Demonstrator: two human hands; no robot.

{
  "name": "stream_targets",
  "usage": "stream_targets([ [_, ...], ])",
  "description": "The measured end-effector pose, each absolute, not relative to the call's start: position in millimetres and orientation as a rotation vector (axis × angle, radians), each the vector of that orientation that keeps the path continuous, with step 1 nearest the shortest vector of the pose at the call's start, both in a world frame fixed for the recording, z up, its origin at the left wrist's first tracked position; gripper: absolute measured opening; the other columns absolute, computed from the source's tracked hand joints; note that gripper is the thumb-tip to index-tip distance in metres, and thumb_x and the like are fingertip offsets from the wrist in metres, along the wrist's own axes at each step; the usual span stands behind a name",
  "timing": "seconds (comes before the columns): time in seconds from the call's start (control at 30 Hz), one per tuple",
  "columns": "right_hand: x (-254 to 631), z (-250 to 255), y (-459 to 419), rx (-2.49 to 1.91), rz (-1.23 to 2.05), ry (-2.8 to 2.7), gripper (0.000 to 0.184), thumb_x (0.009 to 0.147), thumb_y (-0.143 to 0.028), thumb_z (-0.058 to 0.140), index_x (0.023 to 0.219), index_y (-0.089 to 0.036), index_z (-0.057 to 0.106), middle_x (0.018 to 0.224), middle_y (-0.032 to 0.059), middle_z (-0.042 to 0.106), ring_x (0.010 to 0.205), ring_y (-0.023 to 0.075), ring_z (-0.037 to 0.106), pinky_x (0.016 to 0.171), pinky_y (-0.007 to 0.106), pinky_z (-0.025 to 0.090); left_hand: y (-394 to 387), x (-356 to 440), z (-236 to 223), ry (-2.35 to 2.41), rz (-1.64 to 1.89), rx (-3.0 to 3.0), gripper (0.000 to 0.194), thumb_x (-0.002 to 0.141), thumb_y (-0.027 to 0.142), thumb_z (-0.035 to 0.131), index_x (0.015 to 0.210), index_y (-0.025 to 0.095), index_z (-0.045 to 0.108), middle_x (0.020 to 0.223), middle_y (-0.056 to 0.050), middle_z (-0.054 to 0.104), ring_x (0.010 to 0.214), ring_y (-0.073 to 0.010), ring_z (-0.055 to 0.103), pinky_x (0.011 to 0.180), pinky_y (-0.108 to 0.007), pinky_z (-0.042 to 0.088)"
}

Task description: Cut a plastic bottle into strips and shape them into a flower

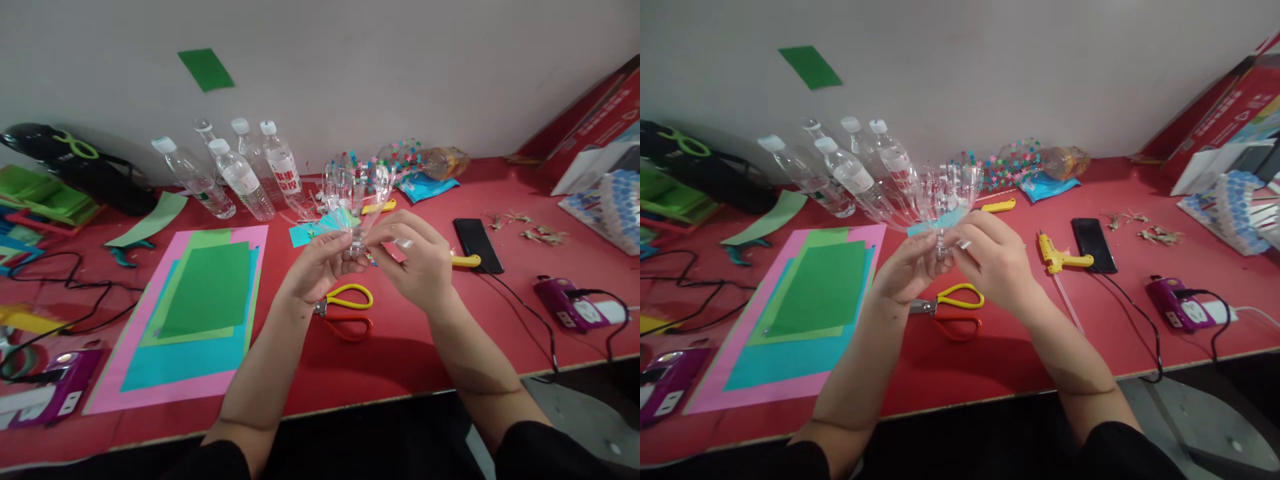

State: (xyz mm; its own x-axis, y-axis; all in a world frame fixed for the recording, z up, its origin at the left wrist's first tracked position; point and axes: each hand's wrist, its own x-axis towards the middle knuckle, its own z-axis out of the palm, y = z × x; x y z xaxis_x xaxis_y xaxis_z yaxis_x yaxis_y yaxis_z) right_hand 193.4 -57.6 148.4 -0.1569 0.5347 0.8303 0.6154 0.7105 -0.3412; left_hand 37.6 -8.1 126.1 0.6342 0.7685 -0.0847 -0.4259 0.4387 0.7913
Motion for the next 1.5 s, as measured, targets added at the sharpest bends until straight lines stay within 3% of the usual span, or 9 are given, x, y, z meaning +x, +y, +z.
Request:
stream_targets([
  [0.2,193.2,148.0,-57.3,-0.944,-0.072,-1.850,0.020,0.085,-0.002,0.054,0.083,-0.021,0.061,0.078,0.0006,0.064,0.075,0.0139,0.061,0.069,0.029,0.052,-7.5,38.4,125.2,0.501,0.782,0.835,0.023,0.072,0.032,0.078,0.082,0.012,0.071,0.070,-0.003,0.069,0.061,-0.0097,0.066,0.056,-0.018,0.054],
  [0.47,197.2,149.5,-55.1,-0.939,-0.043,-1.811,0.017,0.088,-0.007,0.056,0.092,-0.023,0.060,0.086,0.0009,0.068,0.087,0.0160,0.066,0.079,0.034,0.055,-6.8,39.4,124.9,0.478,0.775,0.905,0.020,0.074,0.032,0.074,0.080,0.013,0.069,0.070,-0.002,0.066,0.059,-0.0088,0.061,0.058,-0.020,0.052],
  [0.97,194.4,152.9,-61.8,-0.940,-0.070,-1.927,0.020,0.086,-0.006,0.054,0.100,-0.019,0.061,0.100,0.0073,0.069,0.099,0.0190,0.065,0.087,0.037,0.055,-4.8,41.4,117.7,0.576,0.854,0.982,0.030,0.072,0.033,0.078,0.090,0.015,0.063,0.067,0.001,0.064,0.057,-0.0080,0.058,0.060,-0.022,0.047],
  [1.27,218.7,164.9,-65.9,-1.062,-0.138,-1.653,0.026,0.085,-0.007,0.056,0.103,-0.024,0.065,0.089,0.0022,0.065,0.080,0.0157,0.061,0.073,0.033,0.054,-5.9,45.3,113.2,0.607,0.764,1.026,0.026,0.073,0.026,0.076,0.093,0.015,0.063,0.079,-0.003,0.071,0.060,-0.0081,0.060,0.061,-0.023,0.048],
  [1.5,224.9,163.1,-61.5,-1.169,-0.247,-1.690,0.026,0.088,-0.014,0.058,0.110,-0.023,0.065,0.088,0.0032,0.059,0.080,0.0167,0.058,0.076,0.037,0.054,-8.0,48.0,111.7,0.633,0.724,1.095,0.026,0.074,0.024,0.075,0.095,0.015,0.062,0.079,-0.002,0.070,0.060,-0.0085,0.060,0.061,-0.024,0.049],
])
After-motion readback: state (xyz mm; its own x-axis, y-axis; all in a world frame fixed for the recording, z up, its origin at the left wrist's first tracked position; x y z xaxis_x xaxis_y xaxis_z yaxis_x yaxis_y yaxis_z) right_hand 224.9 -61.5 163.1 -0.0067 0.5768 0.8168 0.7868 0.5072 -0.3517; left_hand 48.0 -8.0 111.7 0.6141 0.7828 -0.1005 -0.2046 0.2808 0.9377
